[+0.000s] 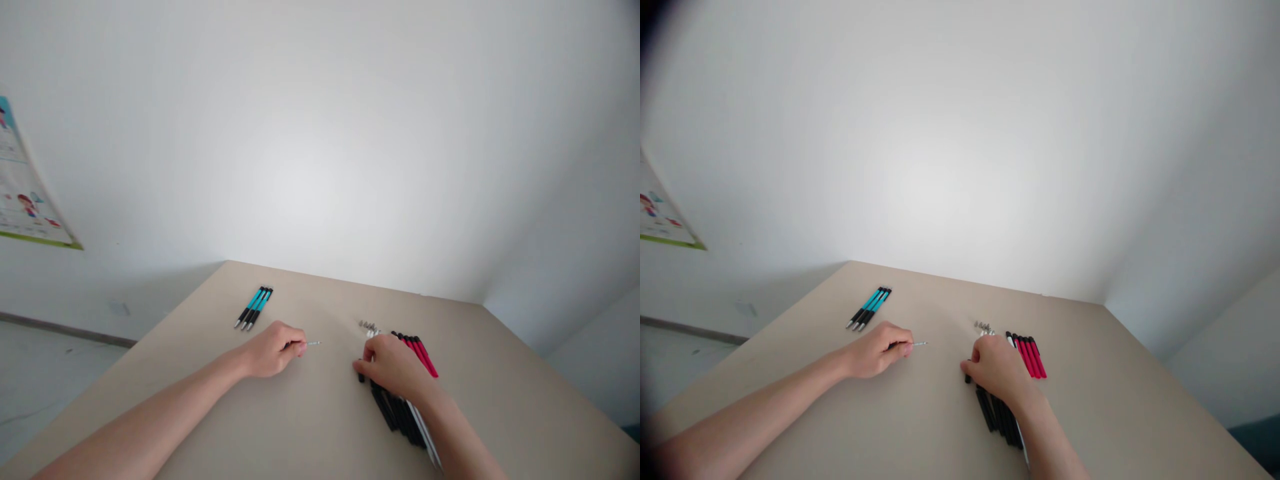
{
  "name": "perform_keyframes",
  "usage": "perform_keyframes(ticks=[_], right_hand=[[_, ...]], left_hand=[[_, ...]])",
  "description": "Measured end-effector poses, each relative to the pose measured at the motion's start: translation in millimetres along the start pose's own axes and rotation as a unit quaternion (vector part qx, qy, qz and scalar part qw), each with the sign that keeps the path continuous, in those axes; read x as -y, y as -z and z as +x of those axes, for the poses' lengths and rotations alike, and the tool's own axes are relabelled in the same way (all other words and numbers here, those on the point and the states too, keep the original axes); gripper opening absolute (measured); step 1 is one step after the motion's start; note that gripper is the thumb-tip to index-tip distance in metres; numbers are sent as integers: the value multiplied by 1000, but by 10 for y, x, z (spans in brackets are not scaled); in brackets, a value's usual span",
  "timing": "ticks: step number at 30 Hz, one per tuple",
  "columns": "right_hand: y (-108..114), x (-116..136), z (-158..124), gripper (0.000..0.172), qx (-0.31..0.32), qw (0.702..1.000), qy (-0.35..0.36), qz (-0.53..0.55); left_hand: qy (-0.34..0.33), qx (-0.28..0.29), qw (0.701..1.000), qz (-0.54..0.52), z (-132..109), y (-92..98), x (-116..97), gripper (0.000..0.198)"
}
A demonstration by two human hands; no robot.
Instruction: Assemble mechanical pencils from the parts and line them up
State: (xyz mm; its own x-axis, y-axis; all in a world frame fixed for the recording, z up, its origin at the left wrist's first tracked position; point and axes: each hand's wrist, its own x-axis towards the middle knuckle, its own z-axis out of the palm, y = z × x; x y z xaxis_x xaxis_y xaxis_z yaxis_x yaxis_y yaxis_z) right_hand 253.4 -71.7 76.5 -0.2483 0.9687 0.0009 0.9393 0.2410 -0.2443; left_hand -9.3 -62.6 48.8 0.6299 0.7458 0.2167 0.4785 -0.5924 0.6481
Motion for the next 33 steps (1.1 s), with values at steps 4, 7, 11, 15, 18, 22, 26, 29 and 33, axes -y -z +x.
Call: perform_keyframes(ticks=[4,7,11,15,18,22,26,29,33], right_hand=[[60,-50,-34,16,25,999,16,17],[100,-92,-83,13,70,997,28,30],[119,-81,-147,9,104,994,34,27],[140,-8,-187,8,110,993,29,21],[170,30,-203,8,116,993,31,17],[187,7,-210,9,97,995,14,-11],[152,-22,-214,6,105,994,10,-16],[129,10,-227,7,117,993,23,-6],[127,97,-250,10,136,988,64,33]], left_hand=[[2,2,1000,-5,1,10,-10,24],[2,3,1000,-8,3,11,-14,25],[0,2,1000,-5,1,3,-8,25],[-1,4,1000,-3,-1,-2,4,25],[-2,6,1000,-2,0,1,2,26],[-4,4,1000,-2,1,-1,-1,25],[-2,8,1000,-1,0,-6,5,24],[-1,9,1000,2,1,-9,11,25],[-5,10,1000,10,4,-12,17,24]])
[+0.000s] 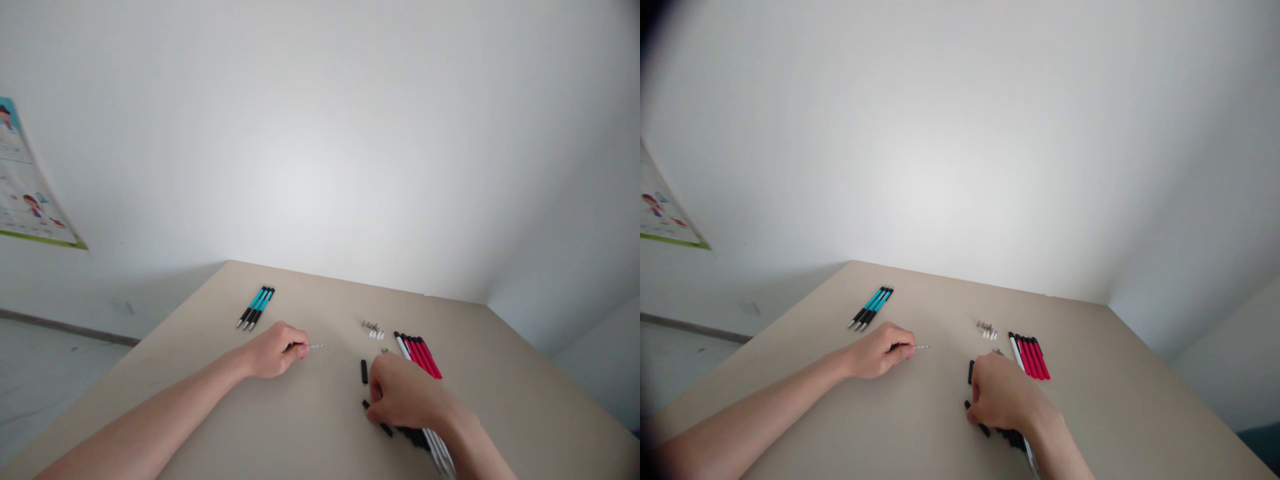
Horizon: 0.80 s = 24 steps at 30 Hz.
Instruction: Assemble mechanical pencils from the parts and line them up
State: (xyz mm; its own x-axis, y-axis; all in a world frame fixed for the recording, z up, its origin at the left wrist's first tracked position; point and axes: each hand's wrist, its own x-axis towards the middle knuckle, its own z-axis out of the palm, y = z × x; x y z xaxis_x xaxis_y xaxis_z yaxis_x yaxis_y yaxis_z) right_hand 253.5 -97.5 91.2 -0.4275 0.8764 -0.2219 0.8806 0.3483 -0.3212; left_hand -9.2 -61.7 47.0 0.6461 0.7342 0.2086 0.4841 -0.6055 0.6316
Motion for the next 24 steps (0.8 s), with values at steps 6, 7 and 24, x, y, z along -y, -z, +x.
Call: perform_keyframes(ticks=[6,7,24], right_hand=[[-29,129,77,13,-88,987,126,37],[-43,140,98,13,-111,984,134,41],[-140,120,217,14,-239,941,223,83]], left_hand=[[3,4,1000,4,-1,12,-25,25],[2,6,1000,5,-2,14,-29,25],[-96,-19,995,-9,0,15,-26,25]])
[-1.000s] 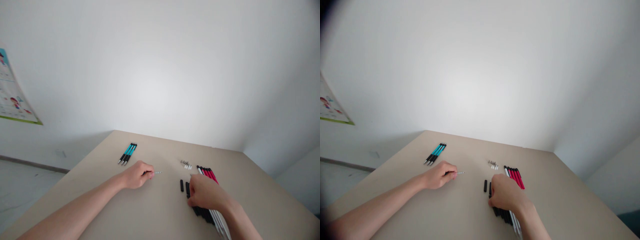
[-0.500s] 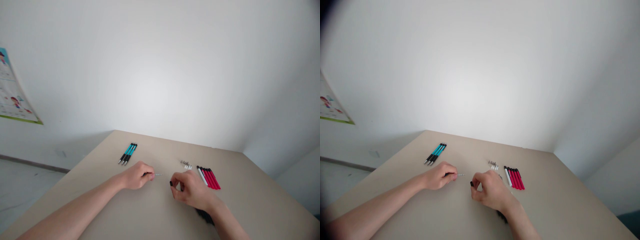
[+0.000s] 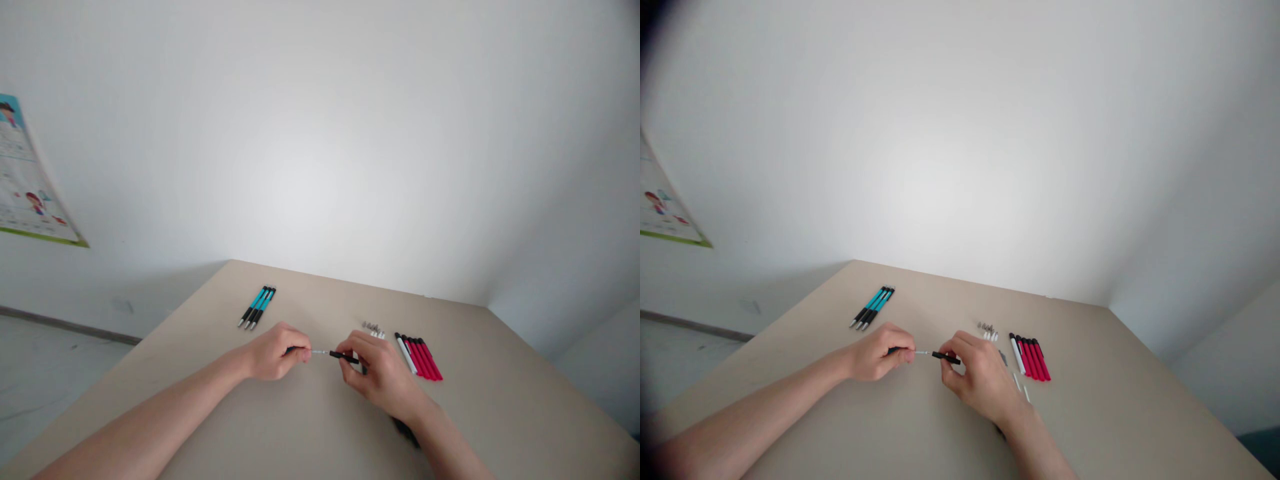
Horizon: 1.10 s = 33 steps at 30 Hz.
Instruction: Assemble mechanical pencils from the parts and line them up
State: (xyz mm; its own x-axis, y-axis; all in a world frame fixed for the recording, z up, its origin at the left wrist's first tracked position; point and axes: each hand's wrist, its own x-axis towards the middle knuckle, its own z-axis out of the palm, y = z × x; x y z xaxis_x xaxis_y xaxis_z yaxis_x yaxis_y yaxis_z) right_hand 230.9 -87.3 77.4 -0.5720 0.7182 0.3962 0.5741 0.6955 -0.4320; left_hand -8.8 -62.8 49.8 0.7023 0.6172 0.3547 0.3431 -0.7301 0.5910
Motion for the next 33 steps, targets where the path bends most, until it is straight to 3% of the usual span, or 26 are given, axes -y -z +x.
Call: perform_keyframes(ticks=[19,21,27,33], right_hand=[[-75,28,8,20,20,1000,16,10],[-88,36,18,21,22,1000,13,9],[-167,27,24,23,20,1000,11,17],[-226,34,26,19,-7,999,15,35]], left_hand=[[38,39,994,98,16,24,-123,23],[55,44,993,92,6,35,-154,18],[59,58,996,24,-15,22,-178,32],[85,45,995,25,-11,10,-146,19]])
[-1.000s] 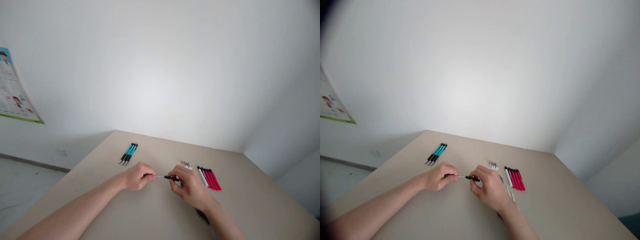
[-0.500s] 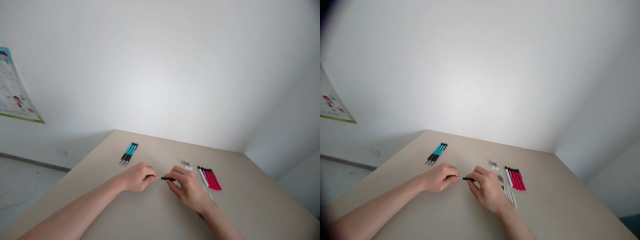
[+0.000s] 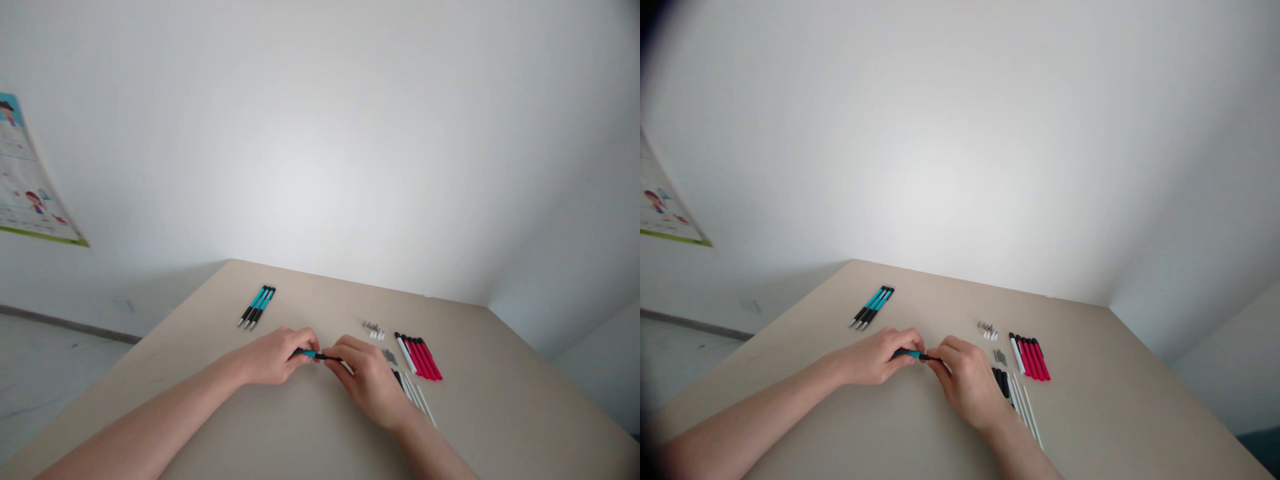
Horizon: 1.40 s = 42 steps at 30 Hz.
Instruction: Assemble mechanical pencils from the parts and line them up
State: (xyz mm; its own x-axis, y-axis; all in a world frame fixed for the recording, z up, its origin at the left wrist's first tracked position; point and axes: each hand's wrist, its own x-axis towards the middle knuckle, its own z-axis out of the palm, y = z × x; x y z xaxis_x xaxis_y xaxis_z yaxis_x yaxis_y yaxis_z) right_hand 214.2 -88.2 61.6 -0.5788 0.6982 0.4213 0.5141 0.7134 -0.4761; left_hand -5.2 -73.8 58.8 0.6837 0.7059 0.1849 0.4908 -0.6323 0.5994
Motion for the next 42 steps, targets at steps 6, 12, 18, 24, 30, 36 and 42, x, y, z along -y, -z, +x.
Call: perform_keyframes(ticks=[6,12,18,24,30,36,42], right_hand=[[-51,11,-7,13,-18,1000,-18,-5],[-19,24,-34,22,-23,998,-64,-8],[45,19,-19,11,-30,997,-70,-30],[0,-5,-29,15,-25,998,-54,6],[1,-21,-42,13,-22,998,-63,-14],[17,-1,-15,17,-8,997,-74,-12],[16,-9,-31,13,-2,997,-74,-24]], left_hand=[[14,-7,1000,-8,7,-17,-1,8],[-3,-37,998,43,1,-13,23,8],[1,-50,998,48,2,-6,22,6],[16,-55,996,69,-5,-14,37,8],[1,-54,996,75,-1,-13,46,9],[6,-52,996,73,-5,-11,45,8],[-4,-47,997,64,1,-1,40,9]])
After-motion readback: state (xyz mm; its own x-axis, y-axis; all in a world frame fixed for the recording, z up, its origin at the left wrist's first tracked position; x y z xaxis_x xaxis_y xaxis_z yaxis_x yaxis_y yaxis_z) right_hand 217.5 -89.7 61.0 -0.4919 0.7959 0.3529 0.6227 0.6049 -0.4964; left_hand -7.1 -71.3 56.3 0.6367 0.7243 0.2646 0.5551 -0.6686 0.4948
